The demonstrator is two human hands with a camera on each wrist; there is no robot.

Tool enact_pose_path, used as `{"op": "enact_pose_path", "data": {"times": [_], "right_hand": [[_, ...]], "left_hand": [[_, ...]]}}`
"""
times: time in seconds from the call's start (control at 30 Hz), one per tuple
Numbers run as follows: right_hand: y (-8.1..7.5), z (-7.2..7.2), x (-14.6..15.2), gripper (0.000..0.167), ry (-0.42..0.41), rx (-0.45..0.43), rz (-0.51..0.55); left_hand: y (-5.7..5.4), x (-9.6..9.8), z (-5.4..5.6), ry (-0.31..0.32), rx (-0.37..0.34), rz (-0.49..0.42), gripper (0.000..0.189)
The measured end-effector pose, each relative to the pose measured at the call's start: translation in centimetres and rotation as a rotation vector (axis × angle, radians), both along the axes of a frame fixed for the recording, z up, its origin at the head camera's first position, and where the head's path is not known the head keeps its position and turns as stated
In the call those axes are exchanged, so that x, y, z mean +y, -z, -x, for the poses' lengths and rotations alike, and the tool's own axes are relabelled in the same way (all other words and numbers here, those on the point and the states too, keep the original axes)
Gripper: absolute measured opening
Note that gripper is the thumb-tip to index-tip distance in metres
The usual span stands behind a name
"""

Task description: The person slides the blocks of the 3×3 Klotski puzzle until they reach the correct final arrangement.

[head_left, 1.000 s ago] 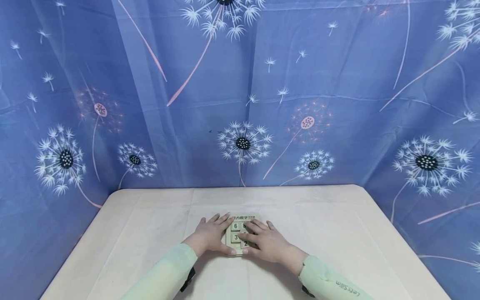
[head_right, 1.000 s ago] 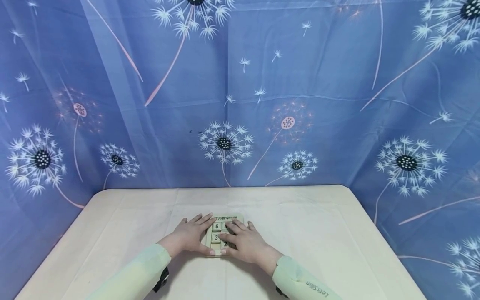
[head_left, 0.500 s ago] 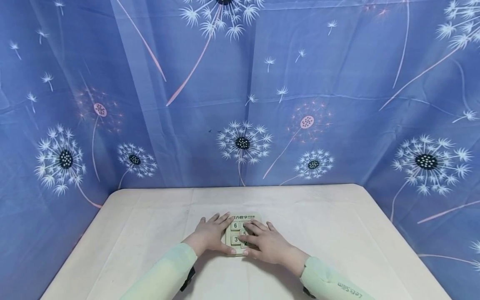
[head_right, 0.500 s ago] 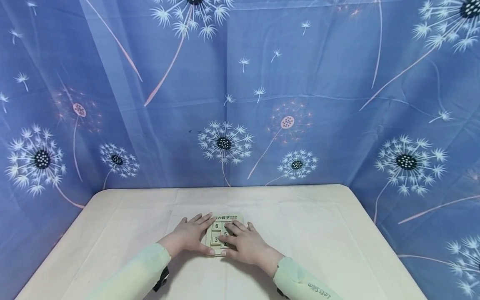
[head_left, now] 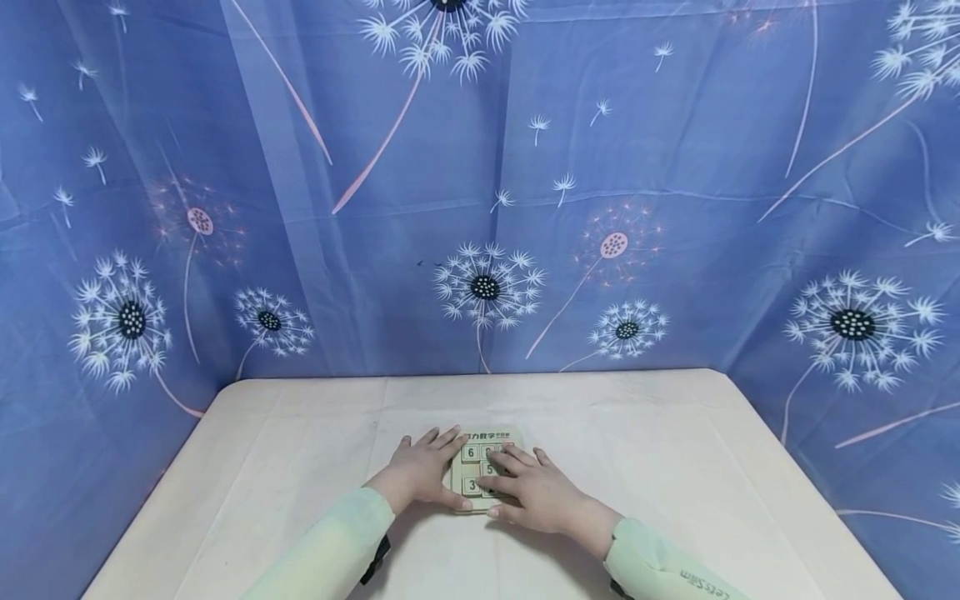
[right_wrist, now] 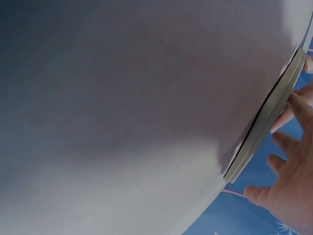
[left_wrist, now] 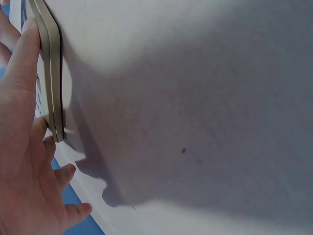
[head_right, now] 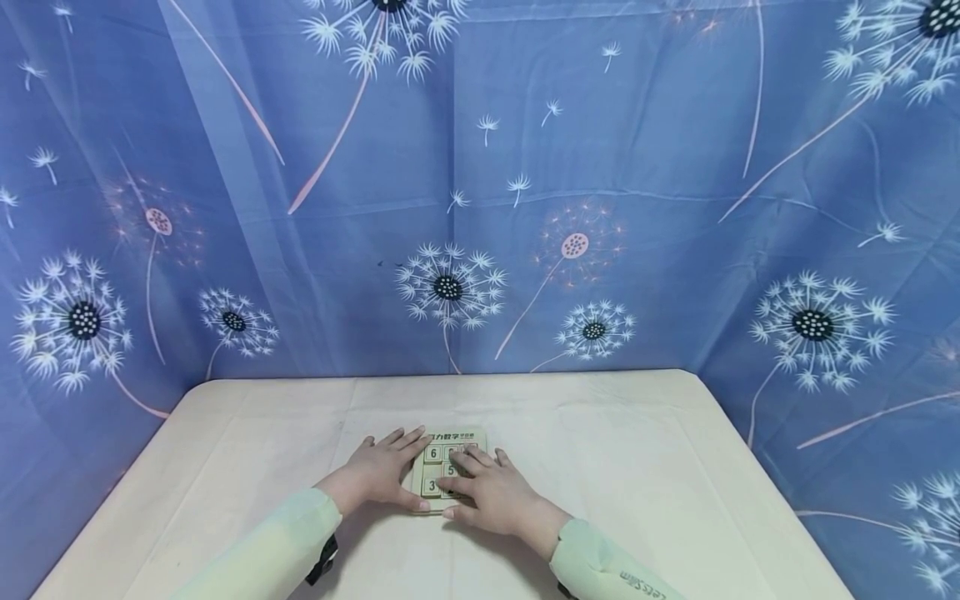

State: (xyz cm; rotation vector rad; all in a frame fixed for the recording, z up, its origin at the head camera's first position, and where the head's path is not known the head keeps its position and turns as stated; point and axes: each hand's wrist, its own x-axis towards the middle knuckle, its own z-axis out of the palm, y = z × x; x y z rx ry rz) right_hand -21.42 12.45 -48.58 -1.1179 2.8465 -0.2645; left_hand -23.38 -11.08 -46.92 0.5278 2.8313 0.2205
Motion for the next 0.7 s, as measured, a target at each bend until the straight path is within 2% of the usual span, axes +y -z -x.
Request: {"op": "enact_pose_path", "data": {"times": [0.7], "right_hand": [[-0.36,-0.32,-0.01,0.051,-0.032,-0.004,-0.002]], "left_hand": [[0.28,-0.06,0.08,-0.004,0.001,-0.002,0.109]]}}
